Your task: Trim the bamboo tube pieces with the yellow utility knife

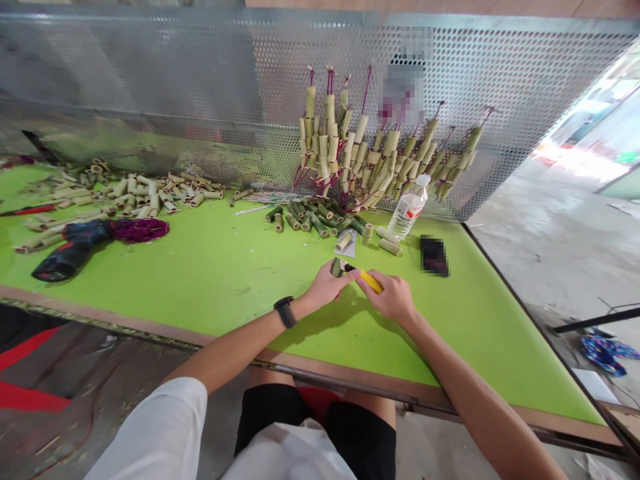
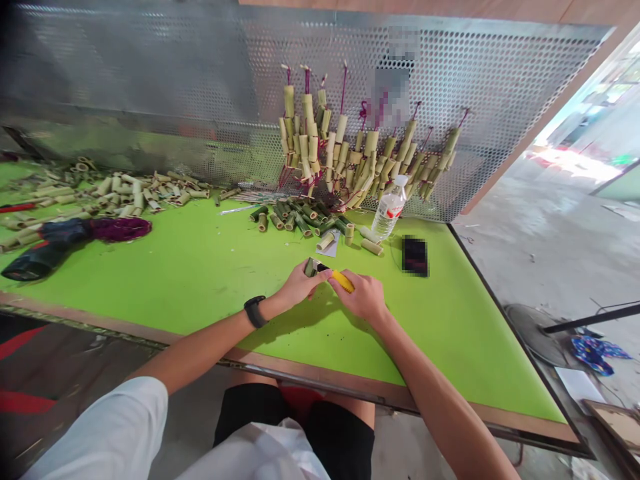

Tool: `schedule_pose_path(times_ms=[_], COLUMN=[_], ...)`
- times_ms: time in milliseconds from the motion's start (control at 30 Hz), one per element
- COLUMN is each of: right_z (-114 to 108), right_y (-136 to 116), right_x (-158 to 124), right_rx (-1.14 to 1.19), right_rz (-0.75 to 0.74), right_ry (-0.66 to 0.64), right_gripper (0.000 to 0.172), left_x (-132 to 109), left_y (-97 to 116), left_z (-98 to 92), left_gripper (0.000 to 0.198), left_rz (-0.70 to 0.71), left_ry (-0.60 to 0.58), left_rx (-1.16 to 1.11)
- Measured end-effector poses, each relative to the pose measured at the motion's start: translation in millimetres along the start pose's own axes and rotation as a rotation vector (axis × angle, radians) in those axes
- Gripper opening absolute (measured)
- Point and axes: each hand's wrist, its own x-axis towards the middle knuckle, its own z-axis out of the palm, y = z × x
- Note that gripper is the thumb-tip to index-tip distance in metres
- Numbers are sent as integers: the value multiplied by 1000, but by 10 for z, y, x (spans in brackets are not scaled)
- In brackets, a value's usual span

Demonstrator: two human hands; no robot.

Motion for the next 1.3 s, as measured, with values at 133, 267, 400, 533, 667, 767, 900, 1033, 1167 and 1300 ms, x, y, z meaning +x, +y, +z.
schedule_pose_path(times_ms=[133,267,400,533,667,767,900,1033,1167,1300], right_z=[27,50,46,34,18,-6,-37,-42,-34,-13], right_y=[17,14,-6,-18,-24,-29,-28,-19,3,24], right_x=[-7,-12,-15,-6,4,4,3,12,21,17], right_rx=[-21,-25,7,35,90,88,90,112,119,55], right_rz=[1,19,49,55,49,41,11,-8,-10,12], right_ry=[-5,12,38,31,8,25,-22,-79,-120,-96], right_gripper=[83,85,84,81,80,76,70,66,70,75], left_x=[-32,-40,-21,2,-3,-2,29,36,13,25], left_y=[44,27,-43,-68,-27,-13,-62,-97,-75,-57], left_z=[15,20,19,8,4,-2,-17,-21,-29,-44], left_gripper=[58,57,55,53,58,59,60,61,60,53], left_rz=[-12,-20,34,67,90,93,79,56,38,67], left_ry=[36,80,108,63,50,19,-36,-47,-65,-40], left_rx=[6,31,66,38,-2,-25,-53,-19,40,131])
